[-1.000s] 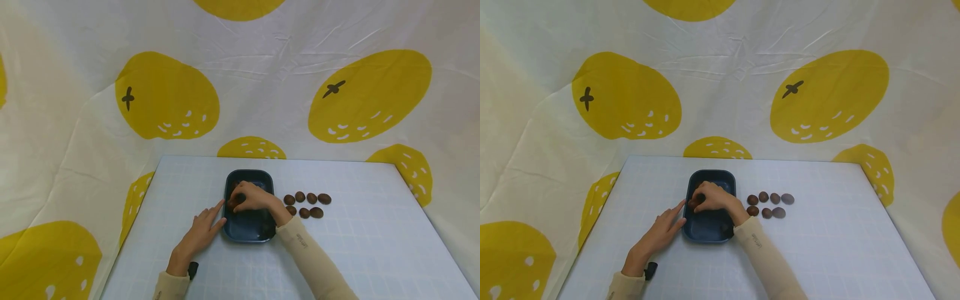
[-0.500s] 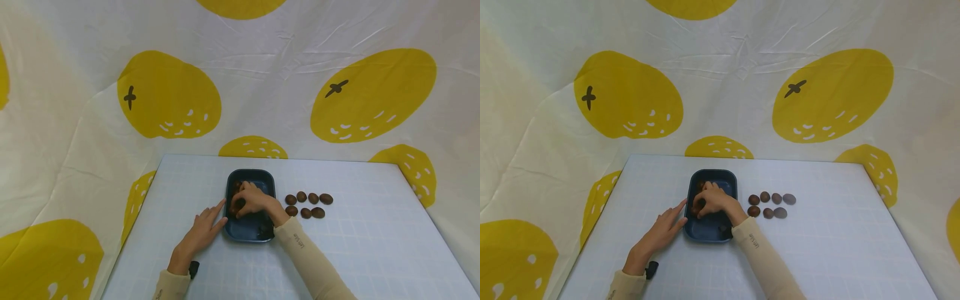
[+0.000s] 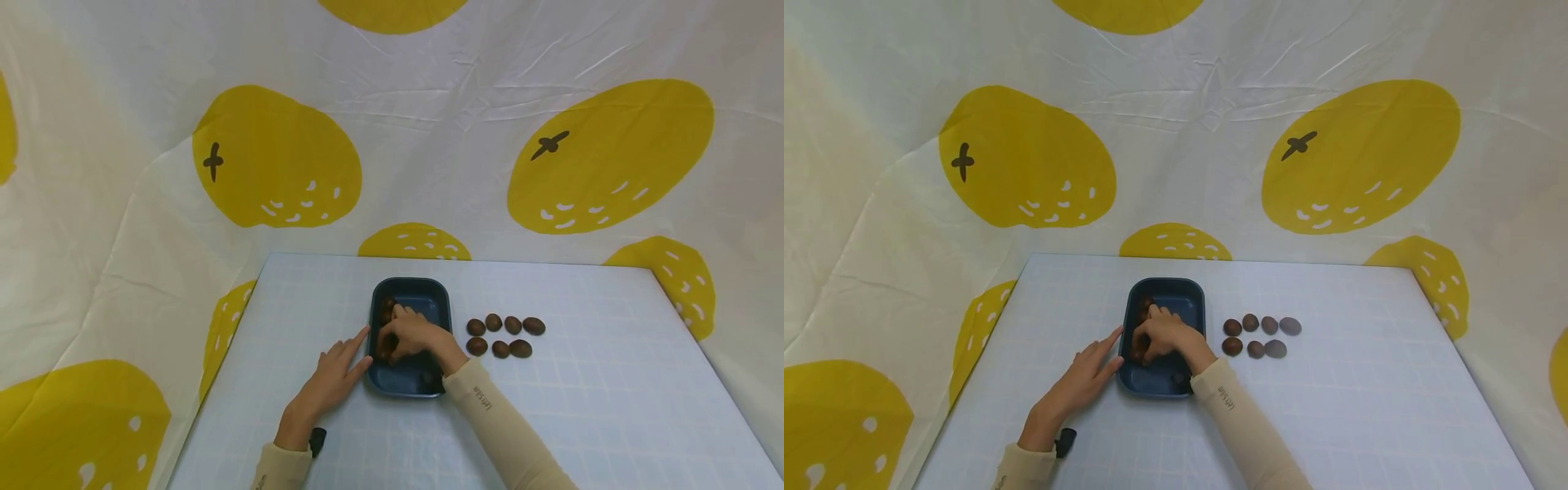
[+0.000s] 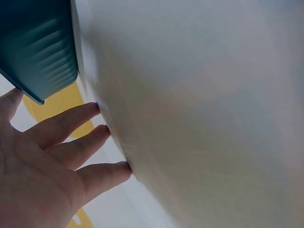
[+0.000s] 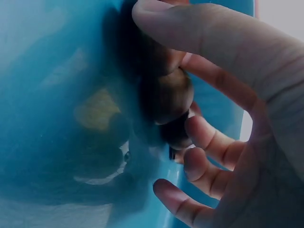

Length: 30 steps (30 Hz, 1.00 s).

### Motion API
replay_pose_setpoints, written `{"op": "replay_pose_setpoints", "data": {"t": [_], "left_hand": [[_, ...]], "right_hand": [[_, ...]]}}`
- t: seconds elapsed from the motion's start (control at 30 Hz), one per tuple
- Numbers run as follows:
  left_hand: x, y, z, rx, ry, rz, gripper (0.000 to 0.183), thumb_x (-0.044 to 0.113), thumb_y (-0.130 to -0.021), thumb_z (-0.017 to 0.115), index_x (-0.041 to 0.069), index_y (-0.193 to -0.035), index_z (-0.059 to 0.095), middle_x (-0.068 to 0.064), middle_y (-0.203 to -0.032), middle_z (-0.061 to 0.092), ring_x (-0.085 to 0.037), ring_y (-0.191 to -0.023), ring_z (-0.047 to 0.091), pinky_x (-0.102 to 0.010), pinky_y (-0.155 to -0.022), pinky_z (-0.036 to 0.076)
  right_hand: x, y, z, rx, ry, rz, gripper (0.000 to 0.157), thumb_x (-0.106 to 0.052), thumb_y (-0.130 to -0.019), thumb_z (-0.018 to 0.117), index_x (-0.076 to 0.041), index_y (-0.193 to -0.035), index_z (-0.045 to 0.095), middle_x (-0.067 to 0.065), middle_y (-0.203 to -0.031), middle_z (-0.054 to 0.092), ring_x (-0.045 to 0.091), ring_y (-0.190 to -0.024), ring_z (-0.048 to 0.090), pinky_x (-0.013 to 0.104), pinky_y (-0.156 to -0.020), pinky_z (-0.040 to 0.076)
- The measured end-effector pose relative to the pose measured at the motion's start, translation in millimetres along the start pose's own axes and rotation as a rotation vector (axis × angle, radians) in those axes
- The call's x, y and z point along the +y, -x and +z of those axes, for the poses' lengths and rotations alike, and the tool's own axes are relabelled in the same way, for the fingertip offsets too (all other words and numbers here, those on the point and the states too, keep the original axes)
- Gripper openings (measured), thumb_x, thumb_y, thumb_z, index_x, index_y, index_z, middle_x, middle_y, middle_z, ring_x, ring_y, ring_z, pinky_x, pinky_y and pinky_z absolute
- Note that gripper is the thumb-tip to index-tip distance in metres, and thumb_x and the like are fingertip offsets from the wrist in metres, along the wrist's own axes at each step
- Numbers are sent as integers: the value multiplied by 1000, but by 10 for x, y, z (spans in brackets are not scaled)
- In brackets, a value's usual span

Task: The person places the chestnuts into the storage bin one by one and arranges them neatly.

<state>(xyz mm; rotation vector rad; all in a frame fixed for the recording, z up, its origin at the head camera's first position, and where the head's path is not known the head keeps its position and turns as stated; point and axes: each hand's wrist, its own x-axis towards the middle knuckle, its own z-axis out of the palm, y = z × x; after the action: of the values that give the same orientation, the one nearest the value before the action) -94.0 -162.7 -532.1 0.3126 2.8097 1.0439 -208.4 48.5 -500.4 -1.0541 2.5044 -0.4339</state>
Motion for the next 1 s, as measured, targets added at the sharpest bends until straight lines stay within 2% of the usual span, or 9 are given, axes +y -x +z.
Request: {"op": "replay_pose_setpoints", "data": {"t": [0.33, 0.57, 0.73, 0.9, 1.0], "left_hand": [[22, -8, 6, 5, -6, 11, 64, 59, -102, 42, 38, -160, 22, -10, -155, 41, -44, -142, 31, -74, -108, 13], [14, -11, 9, 6, -21, 13, 64, 58, -103, 42, 38, -160, 22, -13, -153, 42, -43, -141, 33, -74, -107, 15], [6, -7, 7, 6, -22, 4, 63, 57, -103, 42, 37, -160, 23, -13, -154, 41, -43, -141, 32, -74, -108, 14], [11, 1, 6, 4, -19, 3, 63, 57, -103, 42, 38, -160, 23, -13, -153, 43, -44, -141, 32, -74, -107, 14], [6, 0, 9, 7, -23, 7, 63, 57, -103, 43, 37, -160, 23, -12, -153, 43, -45, -141, 33, -75, -107, 15]], "right_hand": [[-18, 27, 8, -29, 31, 5, 39, -29, -73, 91, -33, -107, 72, -3, -106, 47, 18, -96, 43, 37, -84, 42], [-18, 73, -101, -25, 1, -69, 41, -30, -78, 88, -30, -116, 71, -5, -111, 55, 15, -99, 48, 36, -86, 46], [-16, 136, -233, 33, -112, -118, 39, -28, -84, 83, -23, -120, 70, -5, -113, 63, 14, -102, 56, 35, -91, 48], [8, 207, -318, 124, -193, -153, 34, -23, -89, 78, -14, -121, 68, 1, -111, 64, 20, -102, 60, 34, -89, 49], [32, 248, -346, 185, -223, -154, 31, -23, -93, 75, -13, -121, 68, 0, -112, 65, 17, -102, 60, 33, -88, 50]]}}
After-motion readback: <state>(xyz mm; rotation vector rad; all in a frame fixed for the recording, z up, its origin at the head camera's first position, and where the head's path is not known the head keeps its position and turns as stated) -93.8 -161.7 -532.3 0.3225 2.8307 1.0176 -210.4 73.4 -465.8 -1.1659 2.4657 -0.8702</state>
